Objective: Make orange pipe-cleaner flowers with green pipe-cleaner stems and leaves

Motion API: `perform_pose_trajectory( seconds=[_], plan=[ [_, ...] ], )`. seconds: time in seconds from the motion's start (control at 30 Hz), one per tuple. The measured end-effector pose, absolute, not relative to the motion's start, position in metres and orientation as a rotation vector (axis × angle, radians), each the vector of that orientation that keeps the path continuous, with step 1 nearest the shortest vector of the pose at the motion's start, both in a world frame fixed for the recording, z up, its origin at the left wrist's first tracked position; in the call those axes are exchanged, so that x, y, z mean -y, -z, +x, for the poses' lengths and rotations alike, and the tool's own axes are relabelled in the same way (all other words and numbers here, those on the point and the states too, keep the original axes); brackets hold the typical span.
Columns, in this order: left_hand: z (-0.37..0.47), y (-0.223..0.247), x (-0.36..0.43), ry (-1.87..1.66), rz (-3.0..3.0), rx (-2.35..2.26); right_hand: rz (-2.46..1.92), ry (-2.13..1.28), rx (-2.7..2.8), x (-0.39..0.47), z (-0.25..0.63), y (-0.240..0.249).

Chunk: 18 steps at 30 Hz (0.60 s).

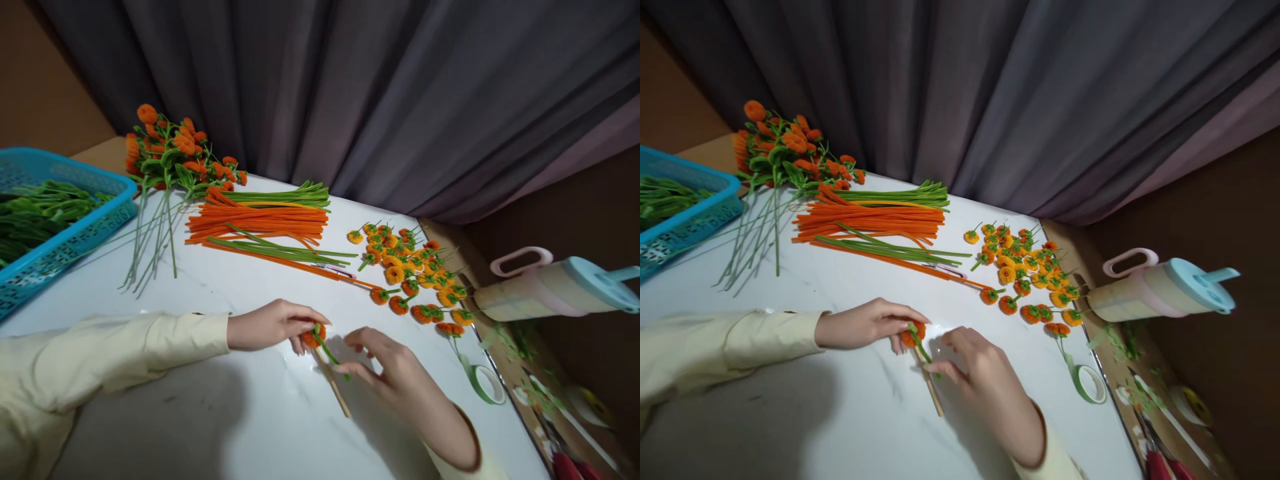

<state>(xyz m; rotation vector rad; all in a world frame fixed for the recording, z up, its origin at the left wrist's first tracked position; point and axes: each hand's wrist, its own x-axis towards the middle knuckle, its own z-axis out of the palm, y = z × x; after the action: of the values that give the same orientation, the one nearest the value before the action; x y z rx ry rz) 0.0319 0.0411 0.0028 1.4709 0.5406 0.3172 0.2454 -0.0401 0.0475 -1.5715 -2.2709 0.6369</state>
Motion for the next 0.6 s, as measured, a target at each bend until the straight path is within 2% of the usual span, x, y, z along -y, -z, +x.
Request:
perform_pose_trajectory(
  seconds=[0.13,0.27,0.43,0.6],
  plan=[
    [0.033,-0.001,-0.045,-0.352,1.311,-0.525,-1.619,-0.566,2.375,0.091,0.256,-0.056],
    [0.033,0.0,-0.047,-0.389,1.255,-0.484,-1.713,-0.565,2.223,0.123,0.252,-0.037],
    [0.032,0.002,-0.044,-0.462,1.199,-0.476,-1.696,-0.48,2.101,0.119,0.231,-0.001],
    [0.033,0.003,-0.041,-0.531,1.188,-0.532,-1.607,-0.361,2.158,0.113,0.224,0.011]
  ],
)
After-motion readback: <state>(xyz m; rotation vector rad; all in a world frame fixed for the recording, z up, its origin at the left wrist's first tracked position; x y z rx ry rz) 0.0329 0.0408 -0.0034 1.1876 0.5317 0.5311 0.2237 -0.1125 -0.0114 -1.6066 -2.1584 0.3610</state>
